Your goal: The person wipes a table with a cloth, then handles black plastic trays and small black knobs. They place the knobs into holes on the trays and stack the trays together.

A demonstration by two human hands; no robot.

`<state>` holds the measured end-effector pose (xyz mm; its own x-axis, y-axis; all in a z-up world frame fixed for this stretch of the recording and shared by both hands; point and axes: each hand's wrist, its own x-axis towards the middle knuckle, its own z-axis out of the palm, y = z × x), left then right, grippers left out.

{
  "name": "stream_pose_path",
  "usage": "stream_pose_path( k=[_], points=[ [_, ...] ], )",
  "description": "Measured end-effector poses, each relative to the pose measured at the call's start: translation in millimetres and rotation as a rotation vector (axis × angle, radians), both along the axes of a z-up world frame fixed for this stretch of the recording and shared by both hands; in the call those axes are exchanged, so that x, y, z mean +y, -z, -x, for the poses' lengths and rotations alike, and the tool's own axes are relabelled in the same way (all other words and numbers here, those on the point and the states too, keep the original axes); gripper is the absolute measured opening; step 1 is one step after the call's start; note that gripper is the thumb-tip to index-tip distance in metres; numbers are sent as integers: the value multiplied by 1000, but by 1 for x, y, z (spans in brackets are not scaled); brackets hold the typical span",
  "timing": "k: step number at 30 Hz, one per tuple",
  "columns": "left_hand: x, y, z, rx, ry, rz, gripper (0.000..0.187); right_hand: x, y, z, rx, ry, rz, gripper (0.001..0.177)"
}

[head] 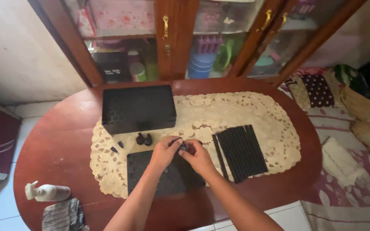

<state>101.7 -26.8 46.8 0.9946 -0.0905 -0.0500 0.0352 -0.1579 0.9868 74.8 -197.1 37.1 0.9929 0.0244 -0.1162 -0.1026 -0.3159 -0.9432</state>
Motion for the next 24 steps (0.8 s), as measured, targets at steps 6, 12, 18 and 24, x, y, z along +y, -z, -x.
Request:
stream_pose_path(
  k=[6, 12, 18, 24],
  points=[
    [-18, 6, 12, 71, -4, 164, 27, -17, -4, 19, -39, -51, -232, 37],
    [-29, -8, 26, 129, -105, 277, 25, -30, -16, 31, -27, -52, -257, 41],
    [-35, -23, 35, 111, -183, 322, 23, -31, -64, 52, -147, -95, -110, 58],
    [-34, -33, 41, 53, -169, 401, 22, -15, -104, 67, -494, -22, 274, 60]
  ],
)
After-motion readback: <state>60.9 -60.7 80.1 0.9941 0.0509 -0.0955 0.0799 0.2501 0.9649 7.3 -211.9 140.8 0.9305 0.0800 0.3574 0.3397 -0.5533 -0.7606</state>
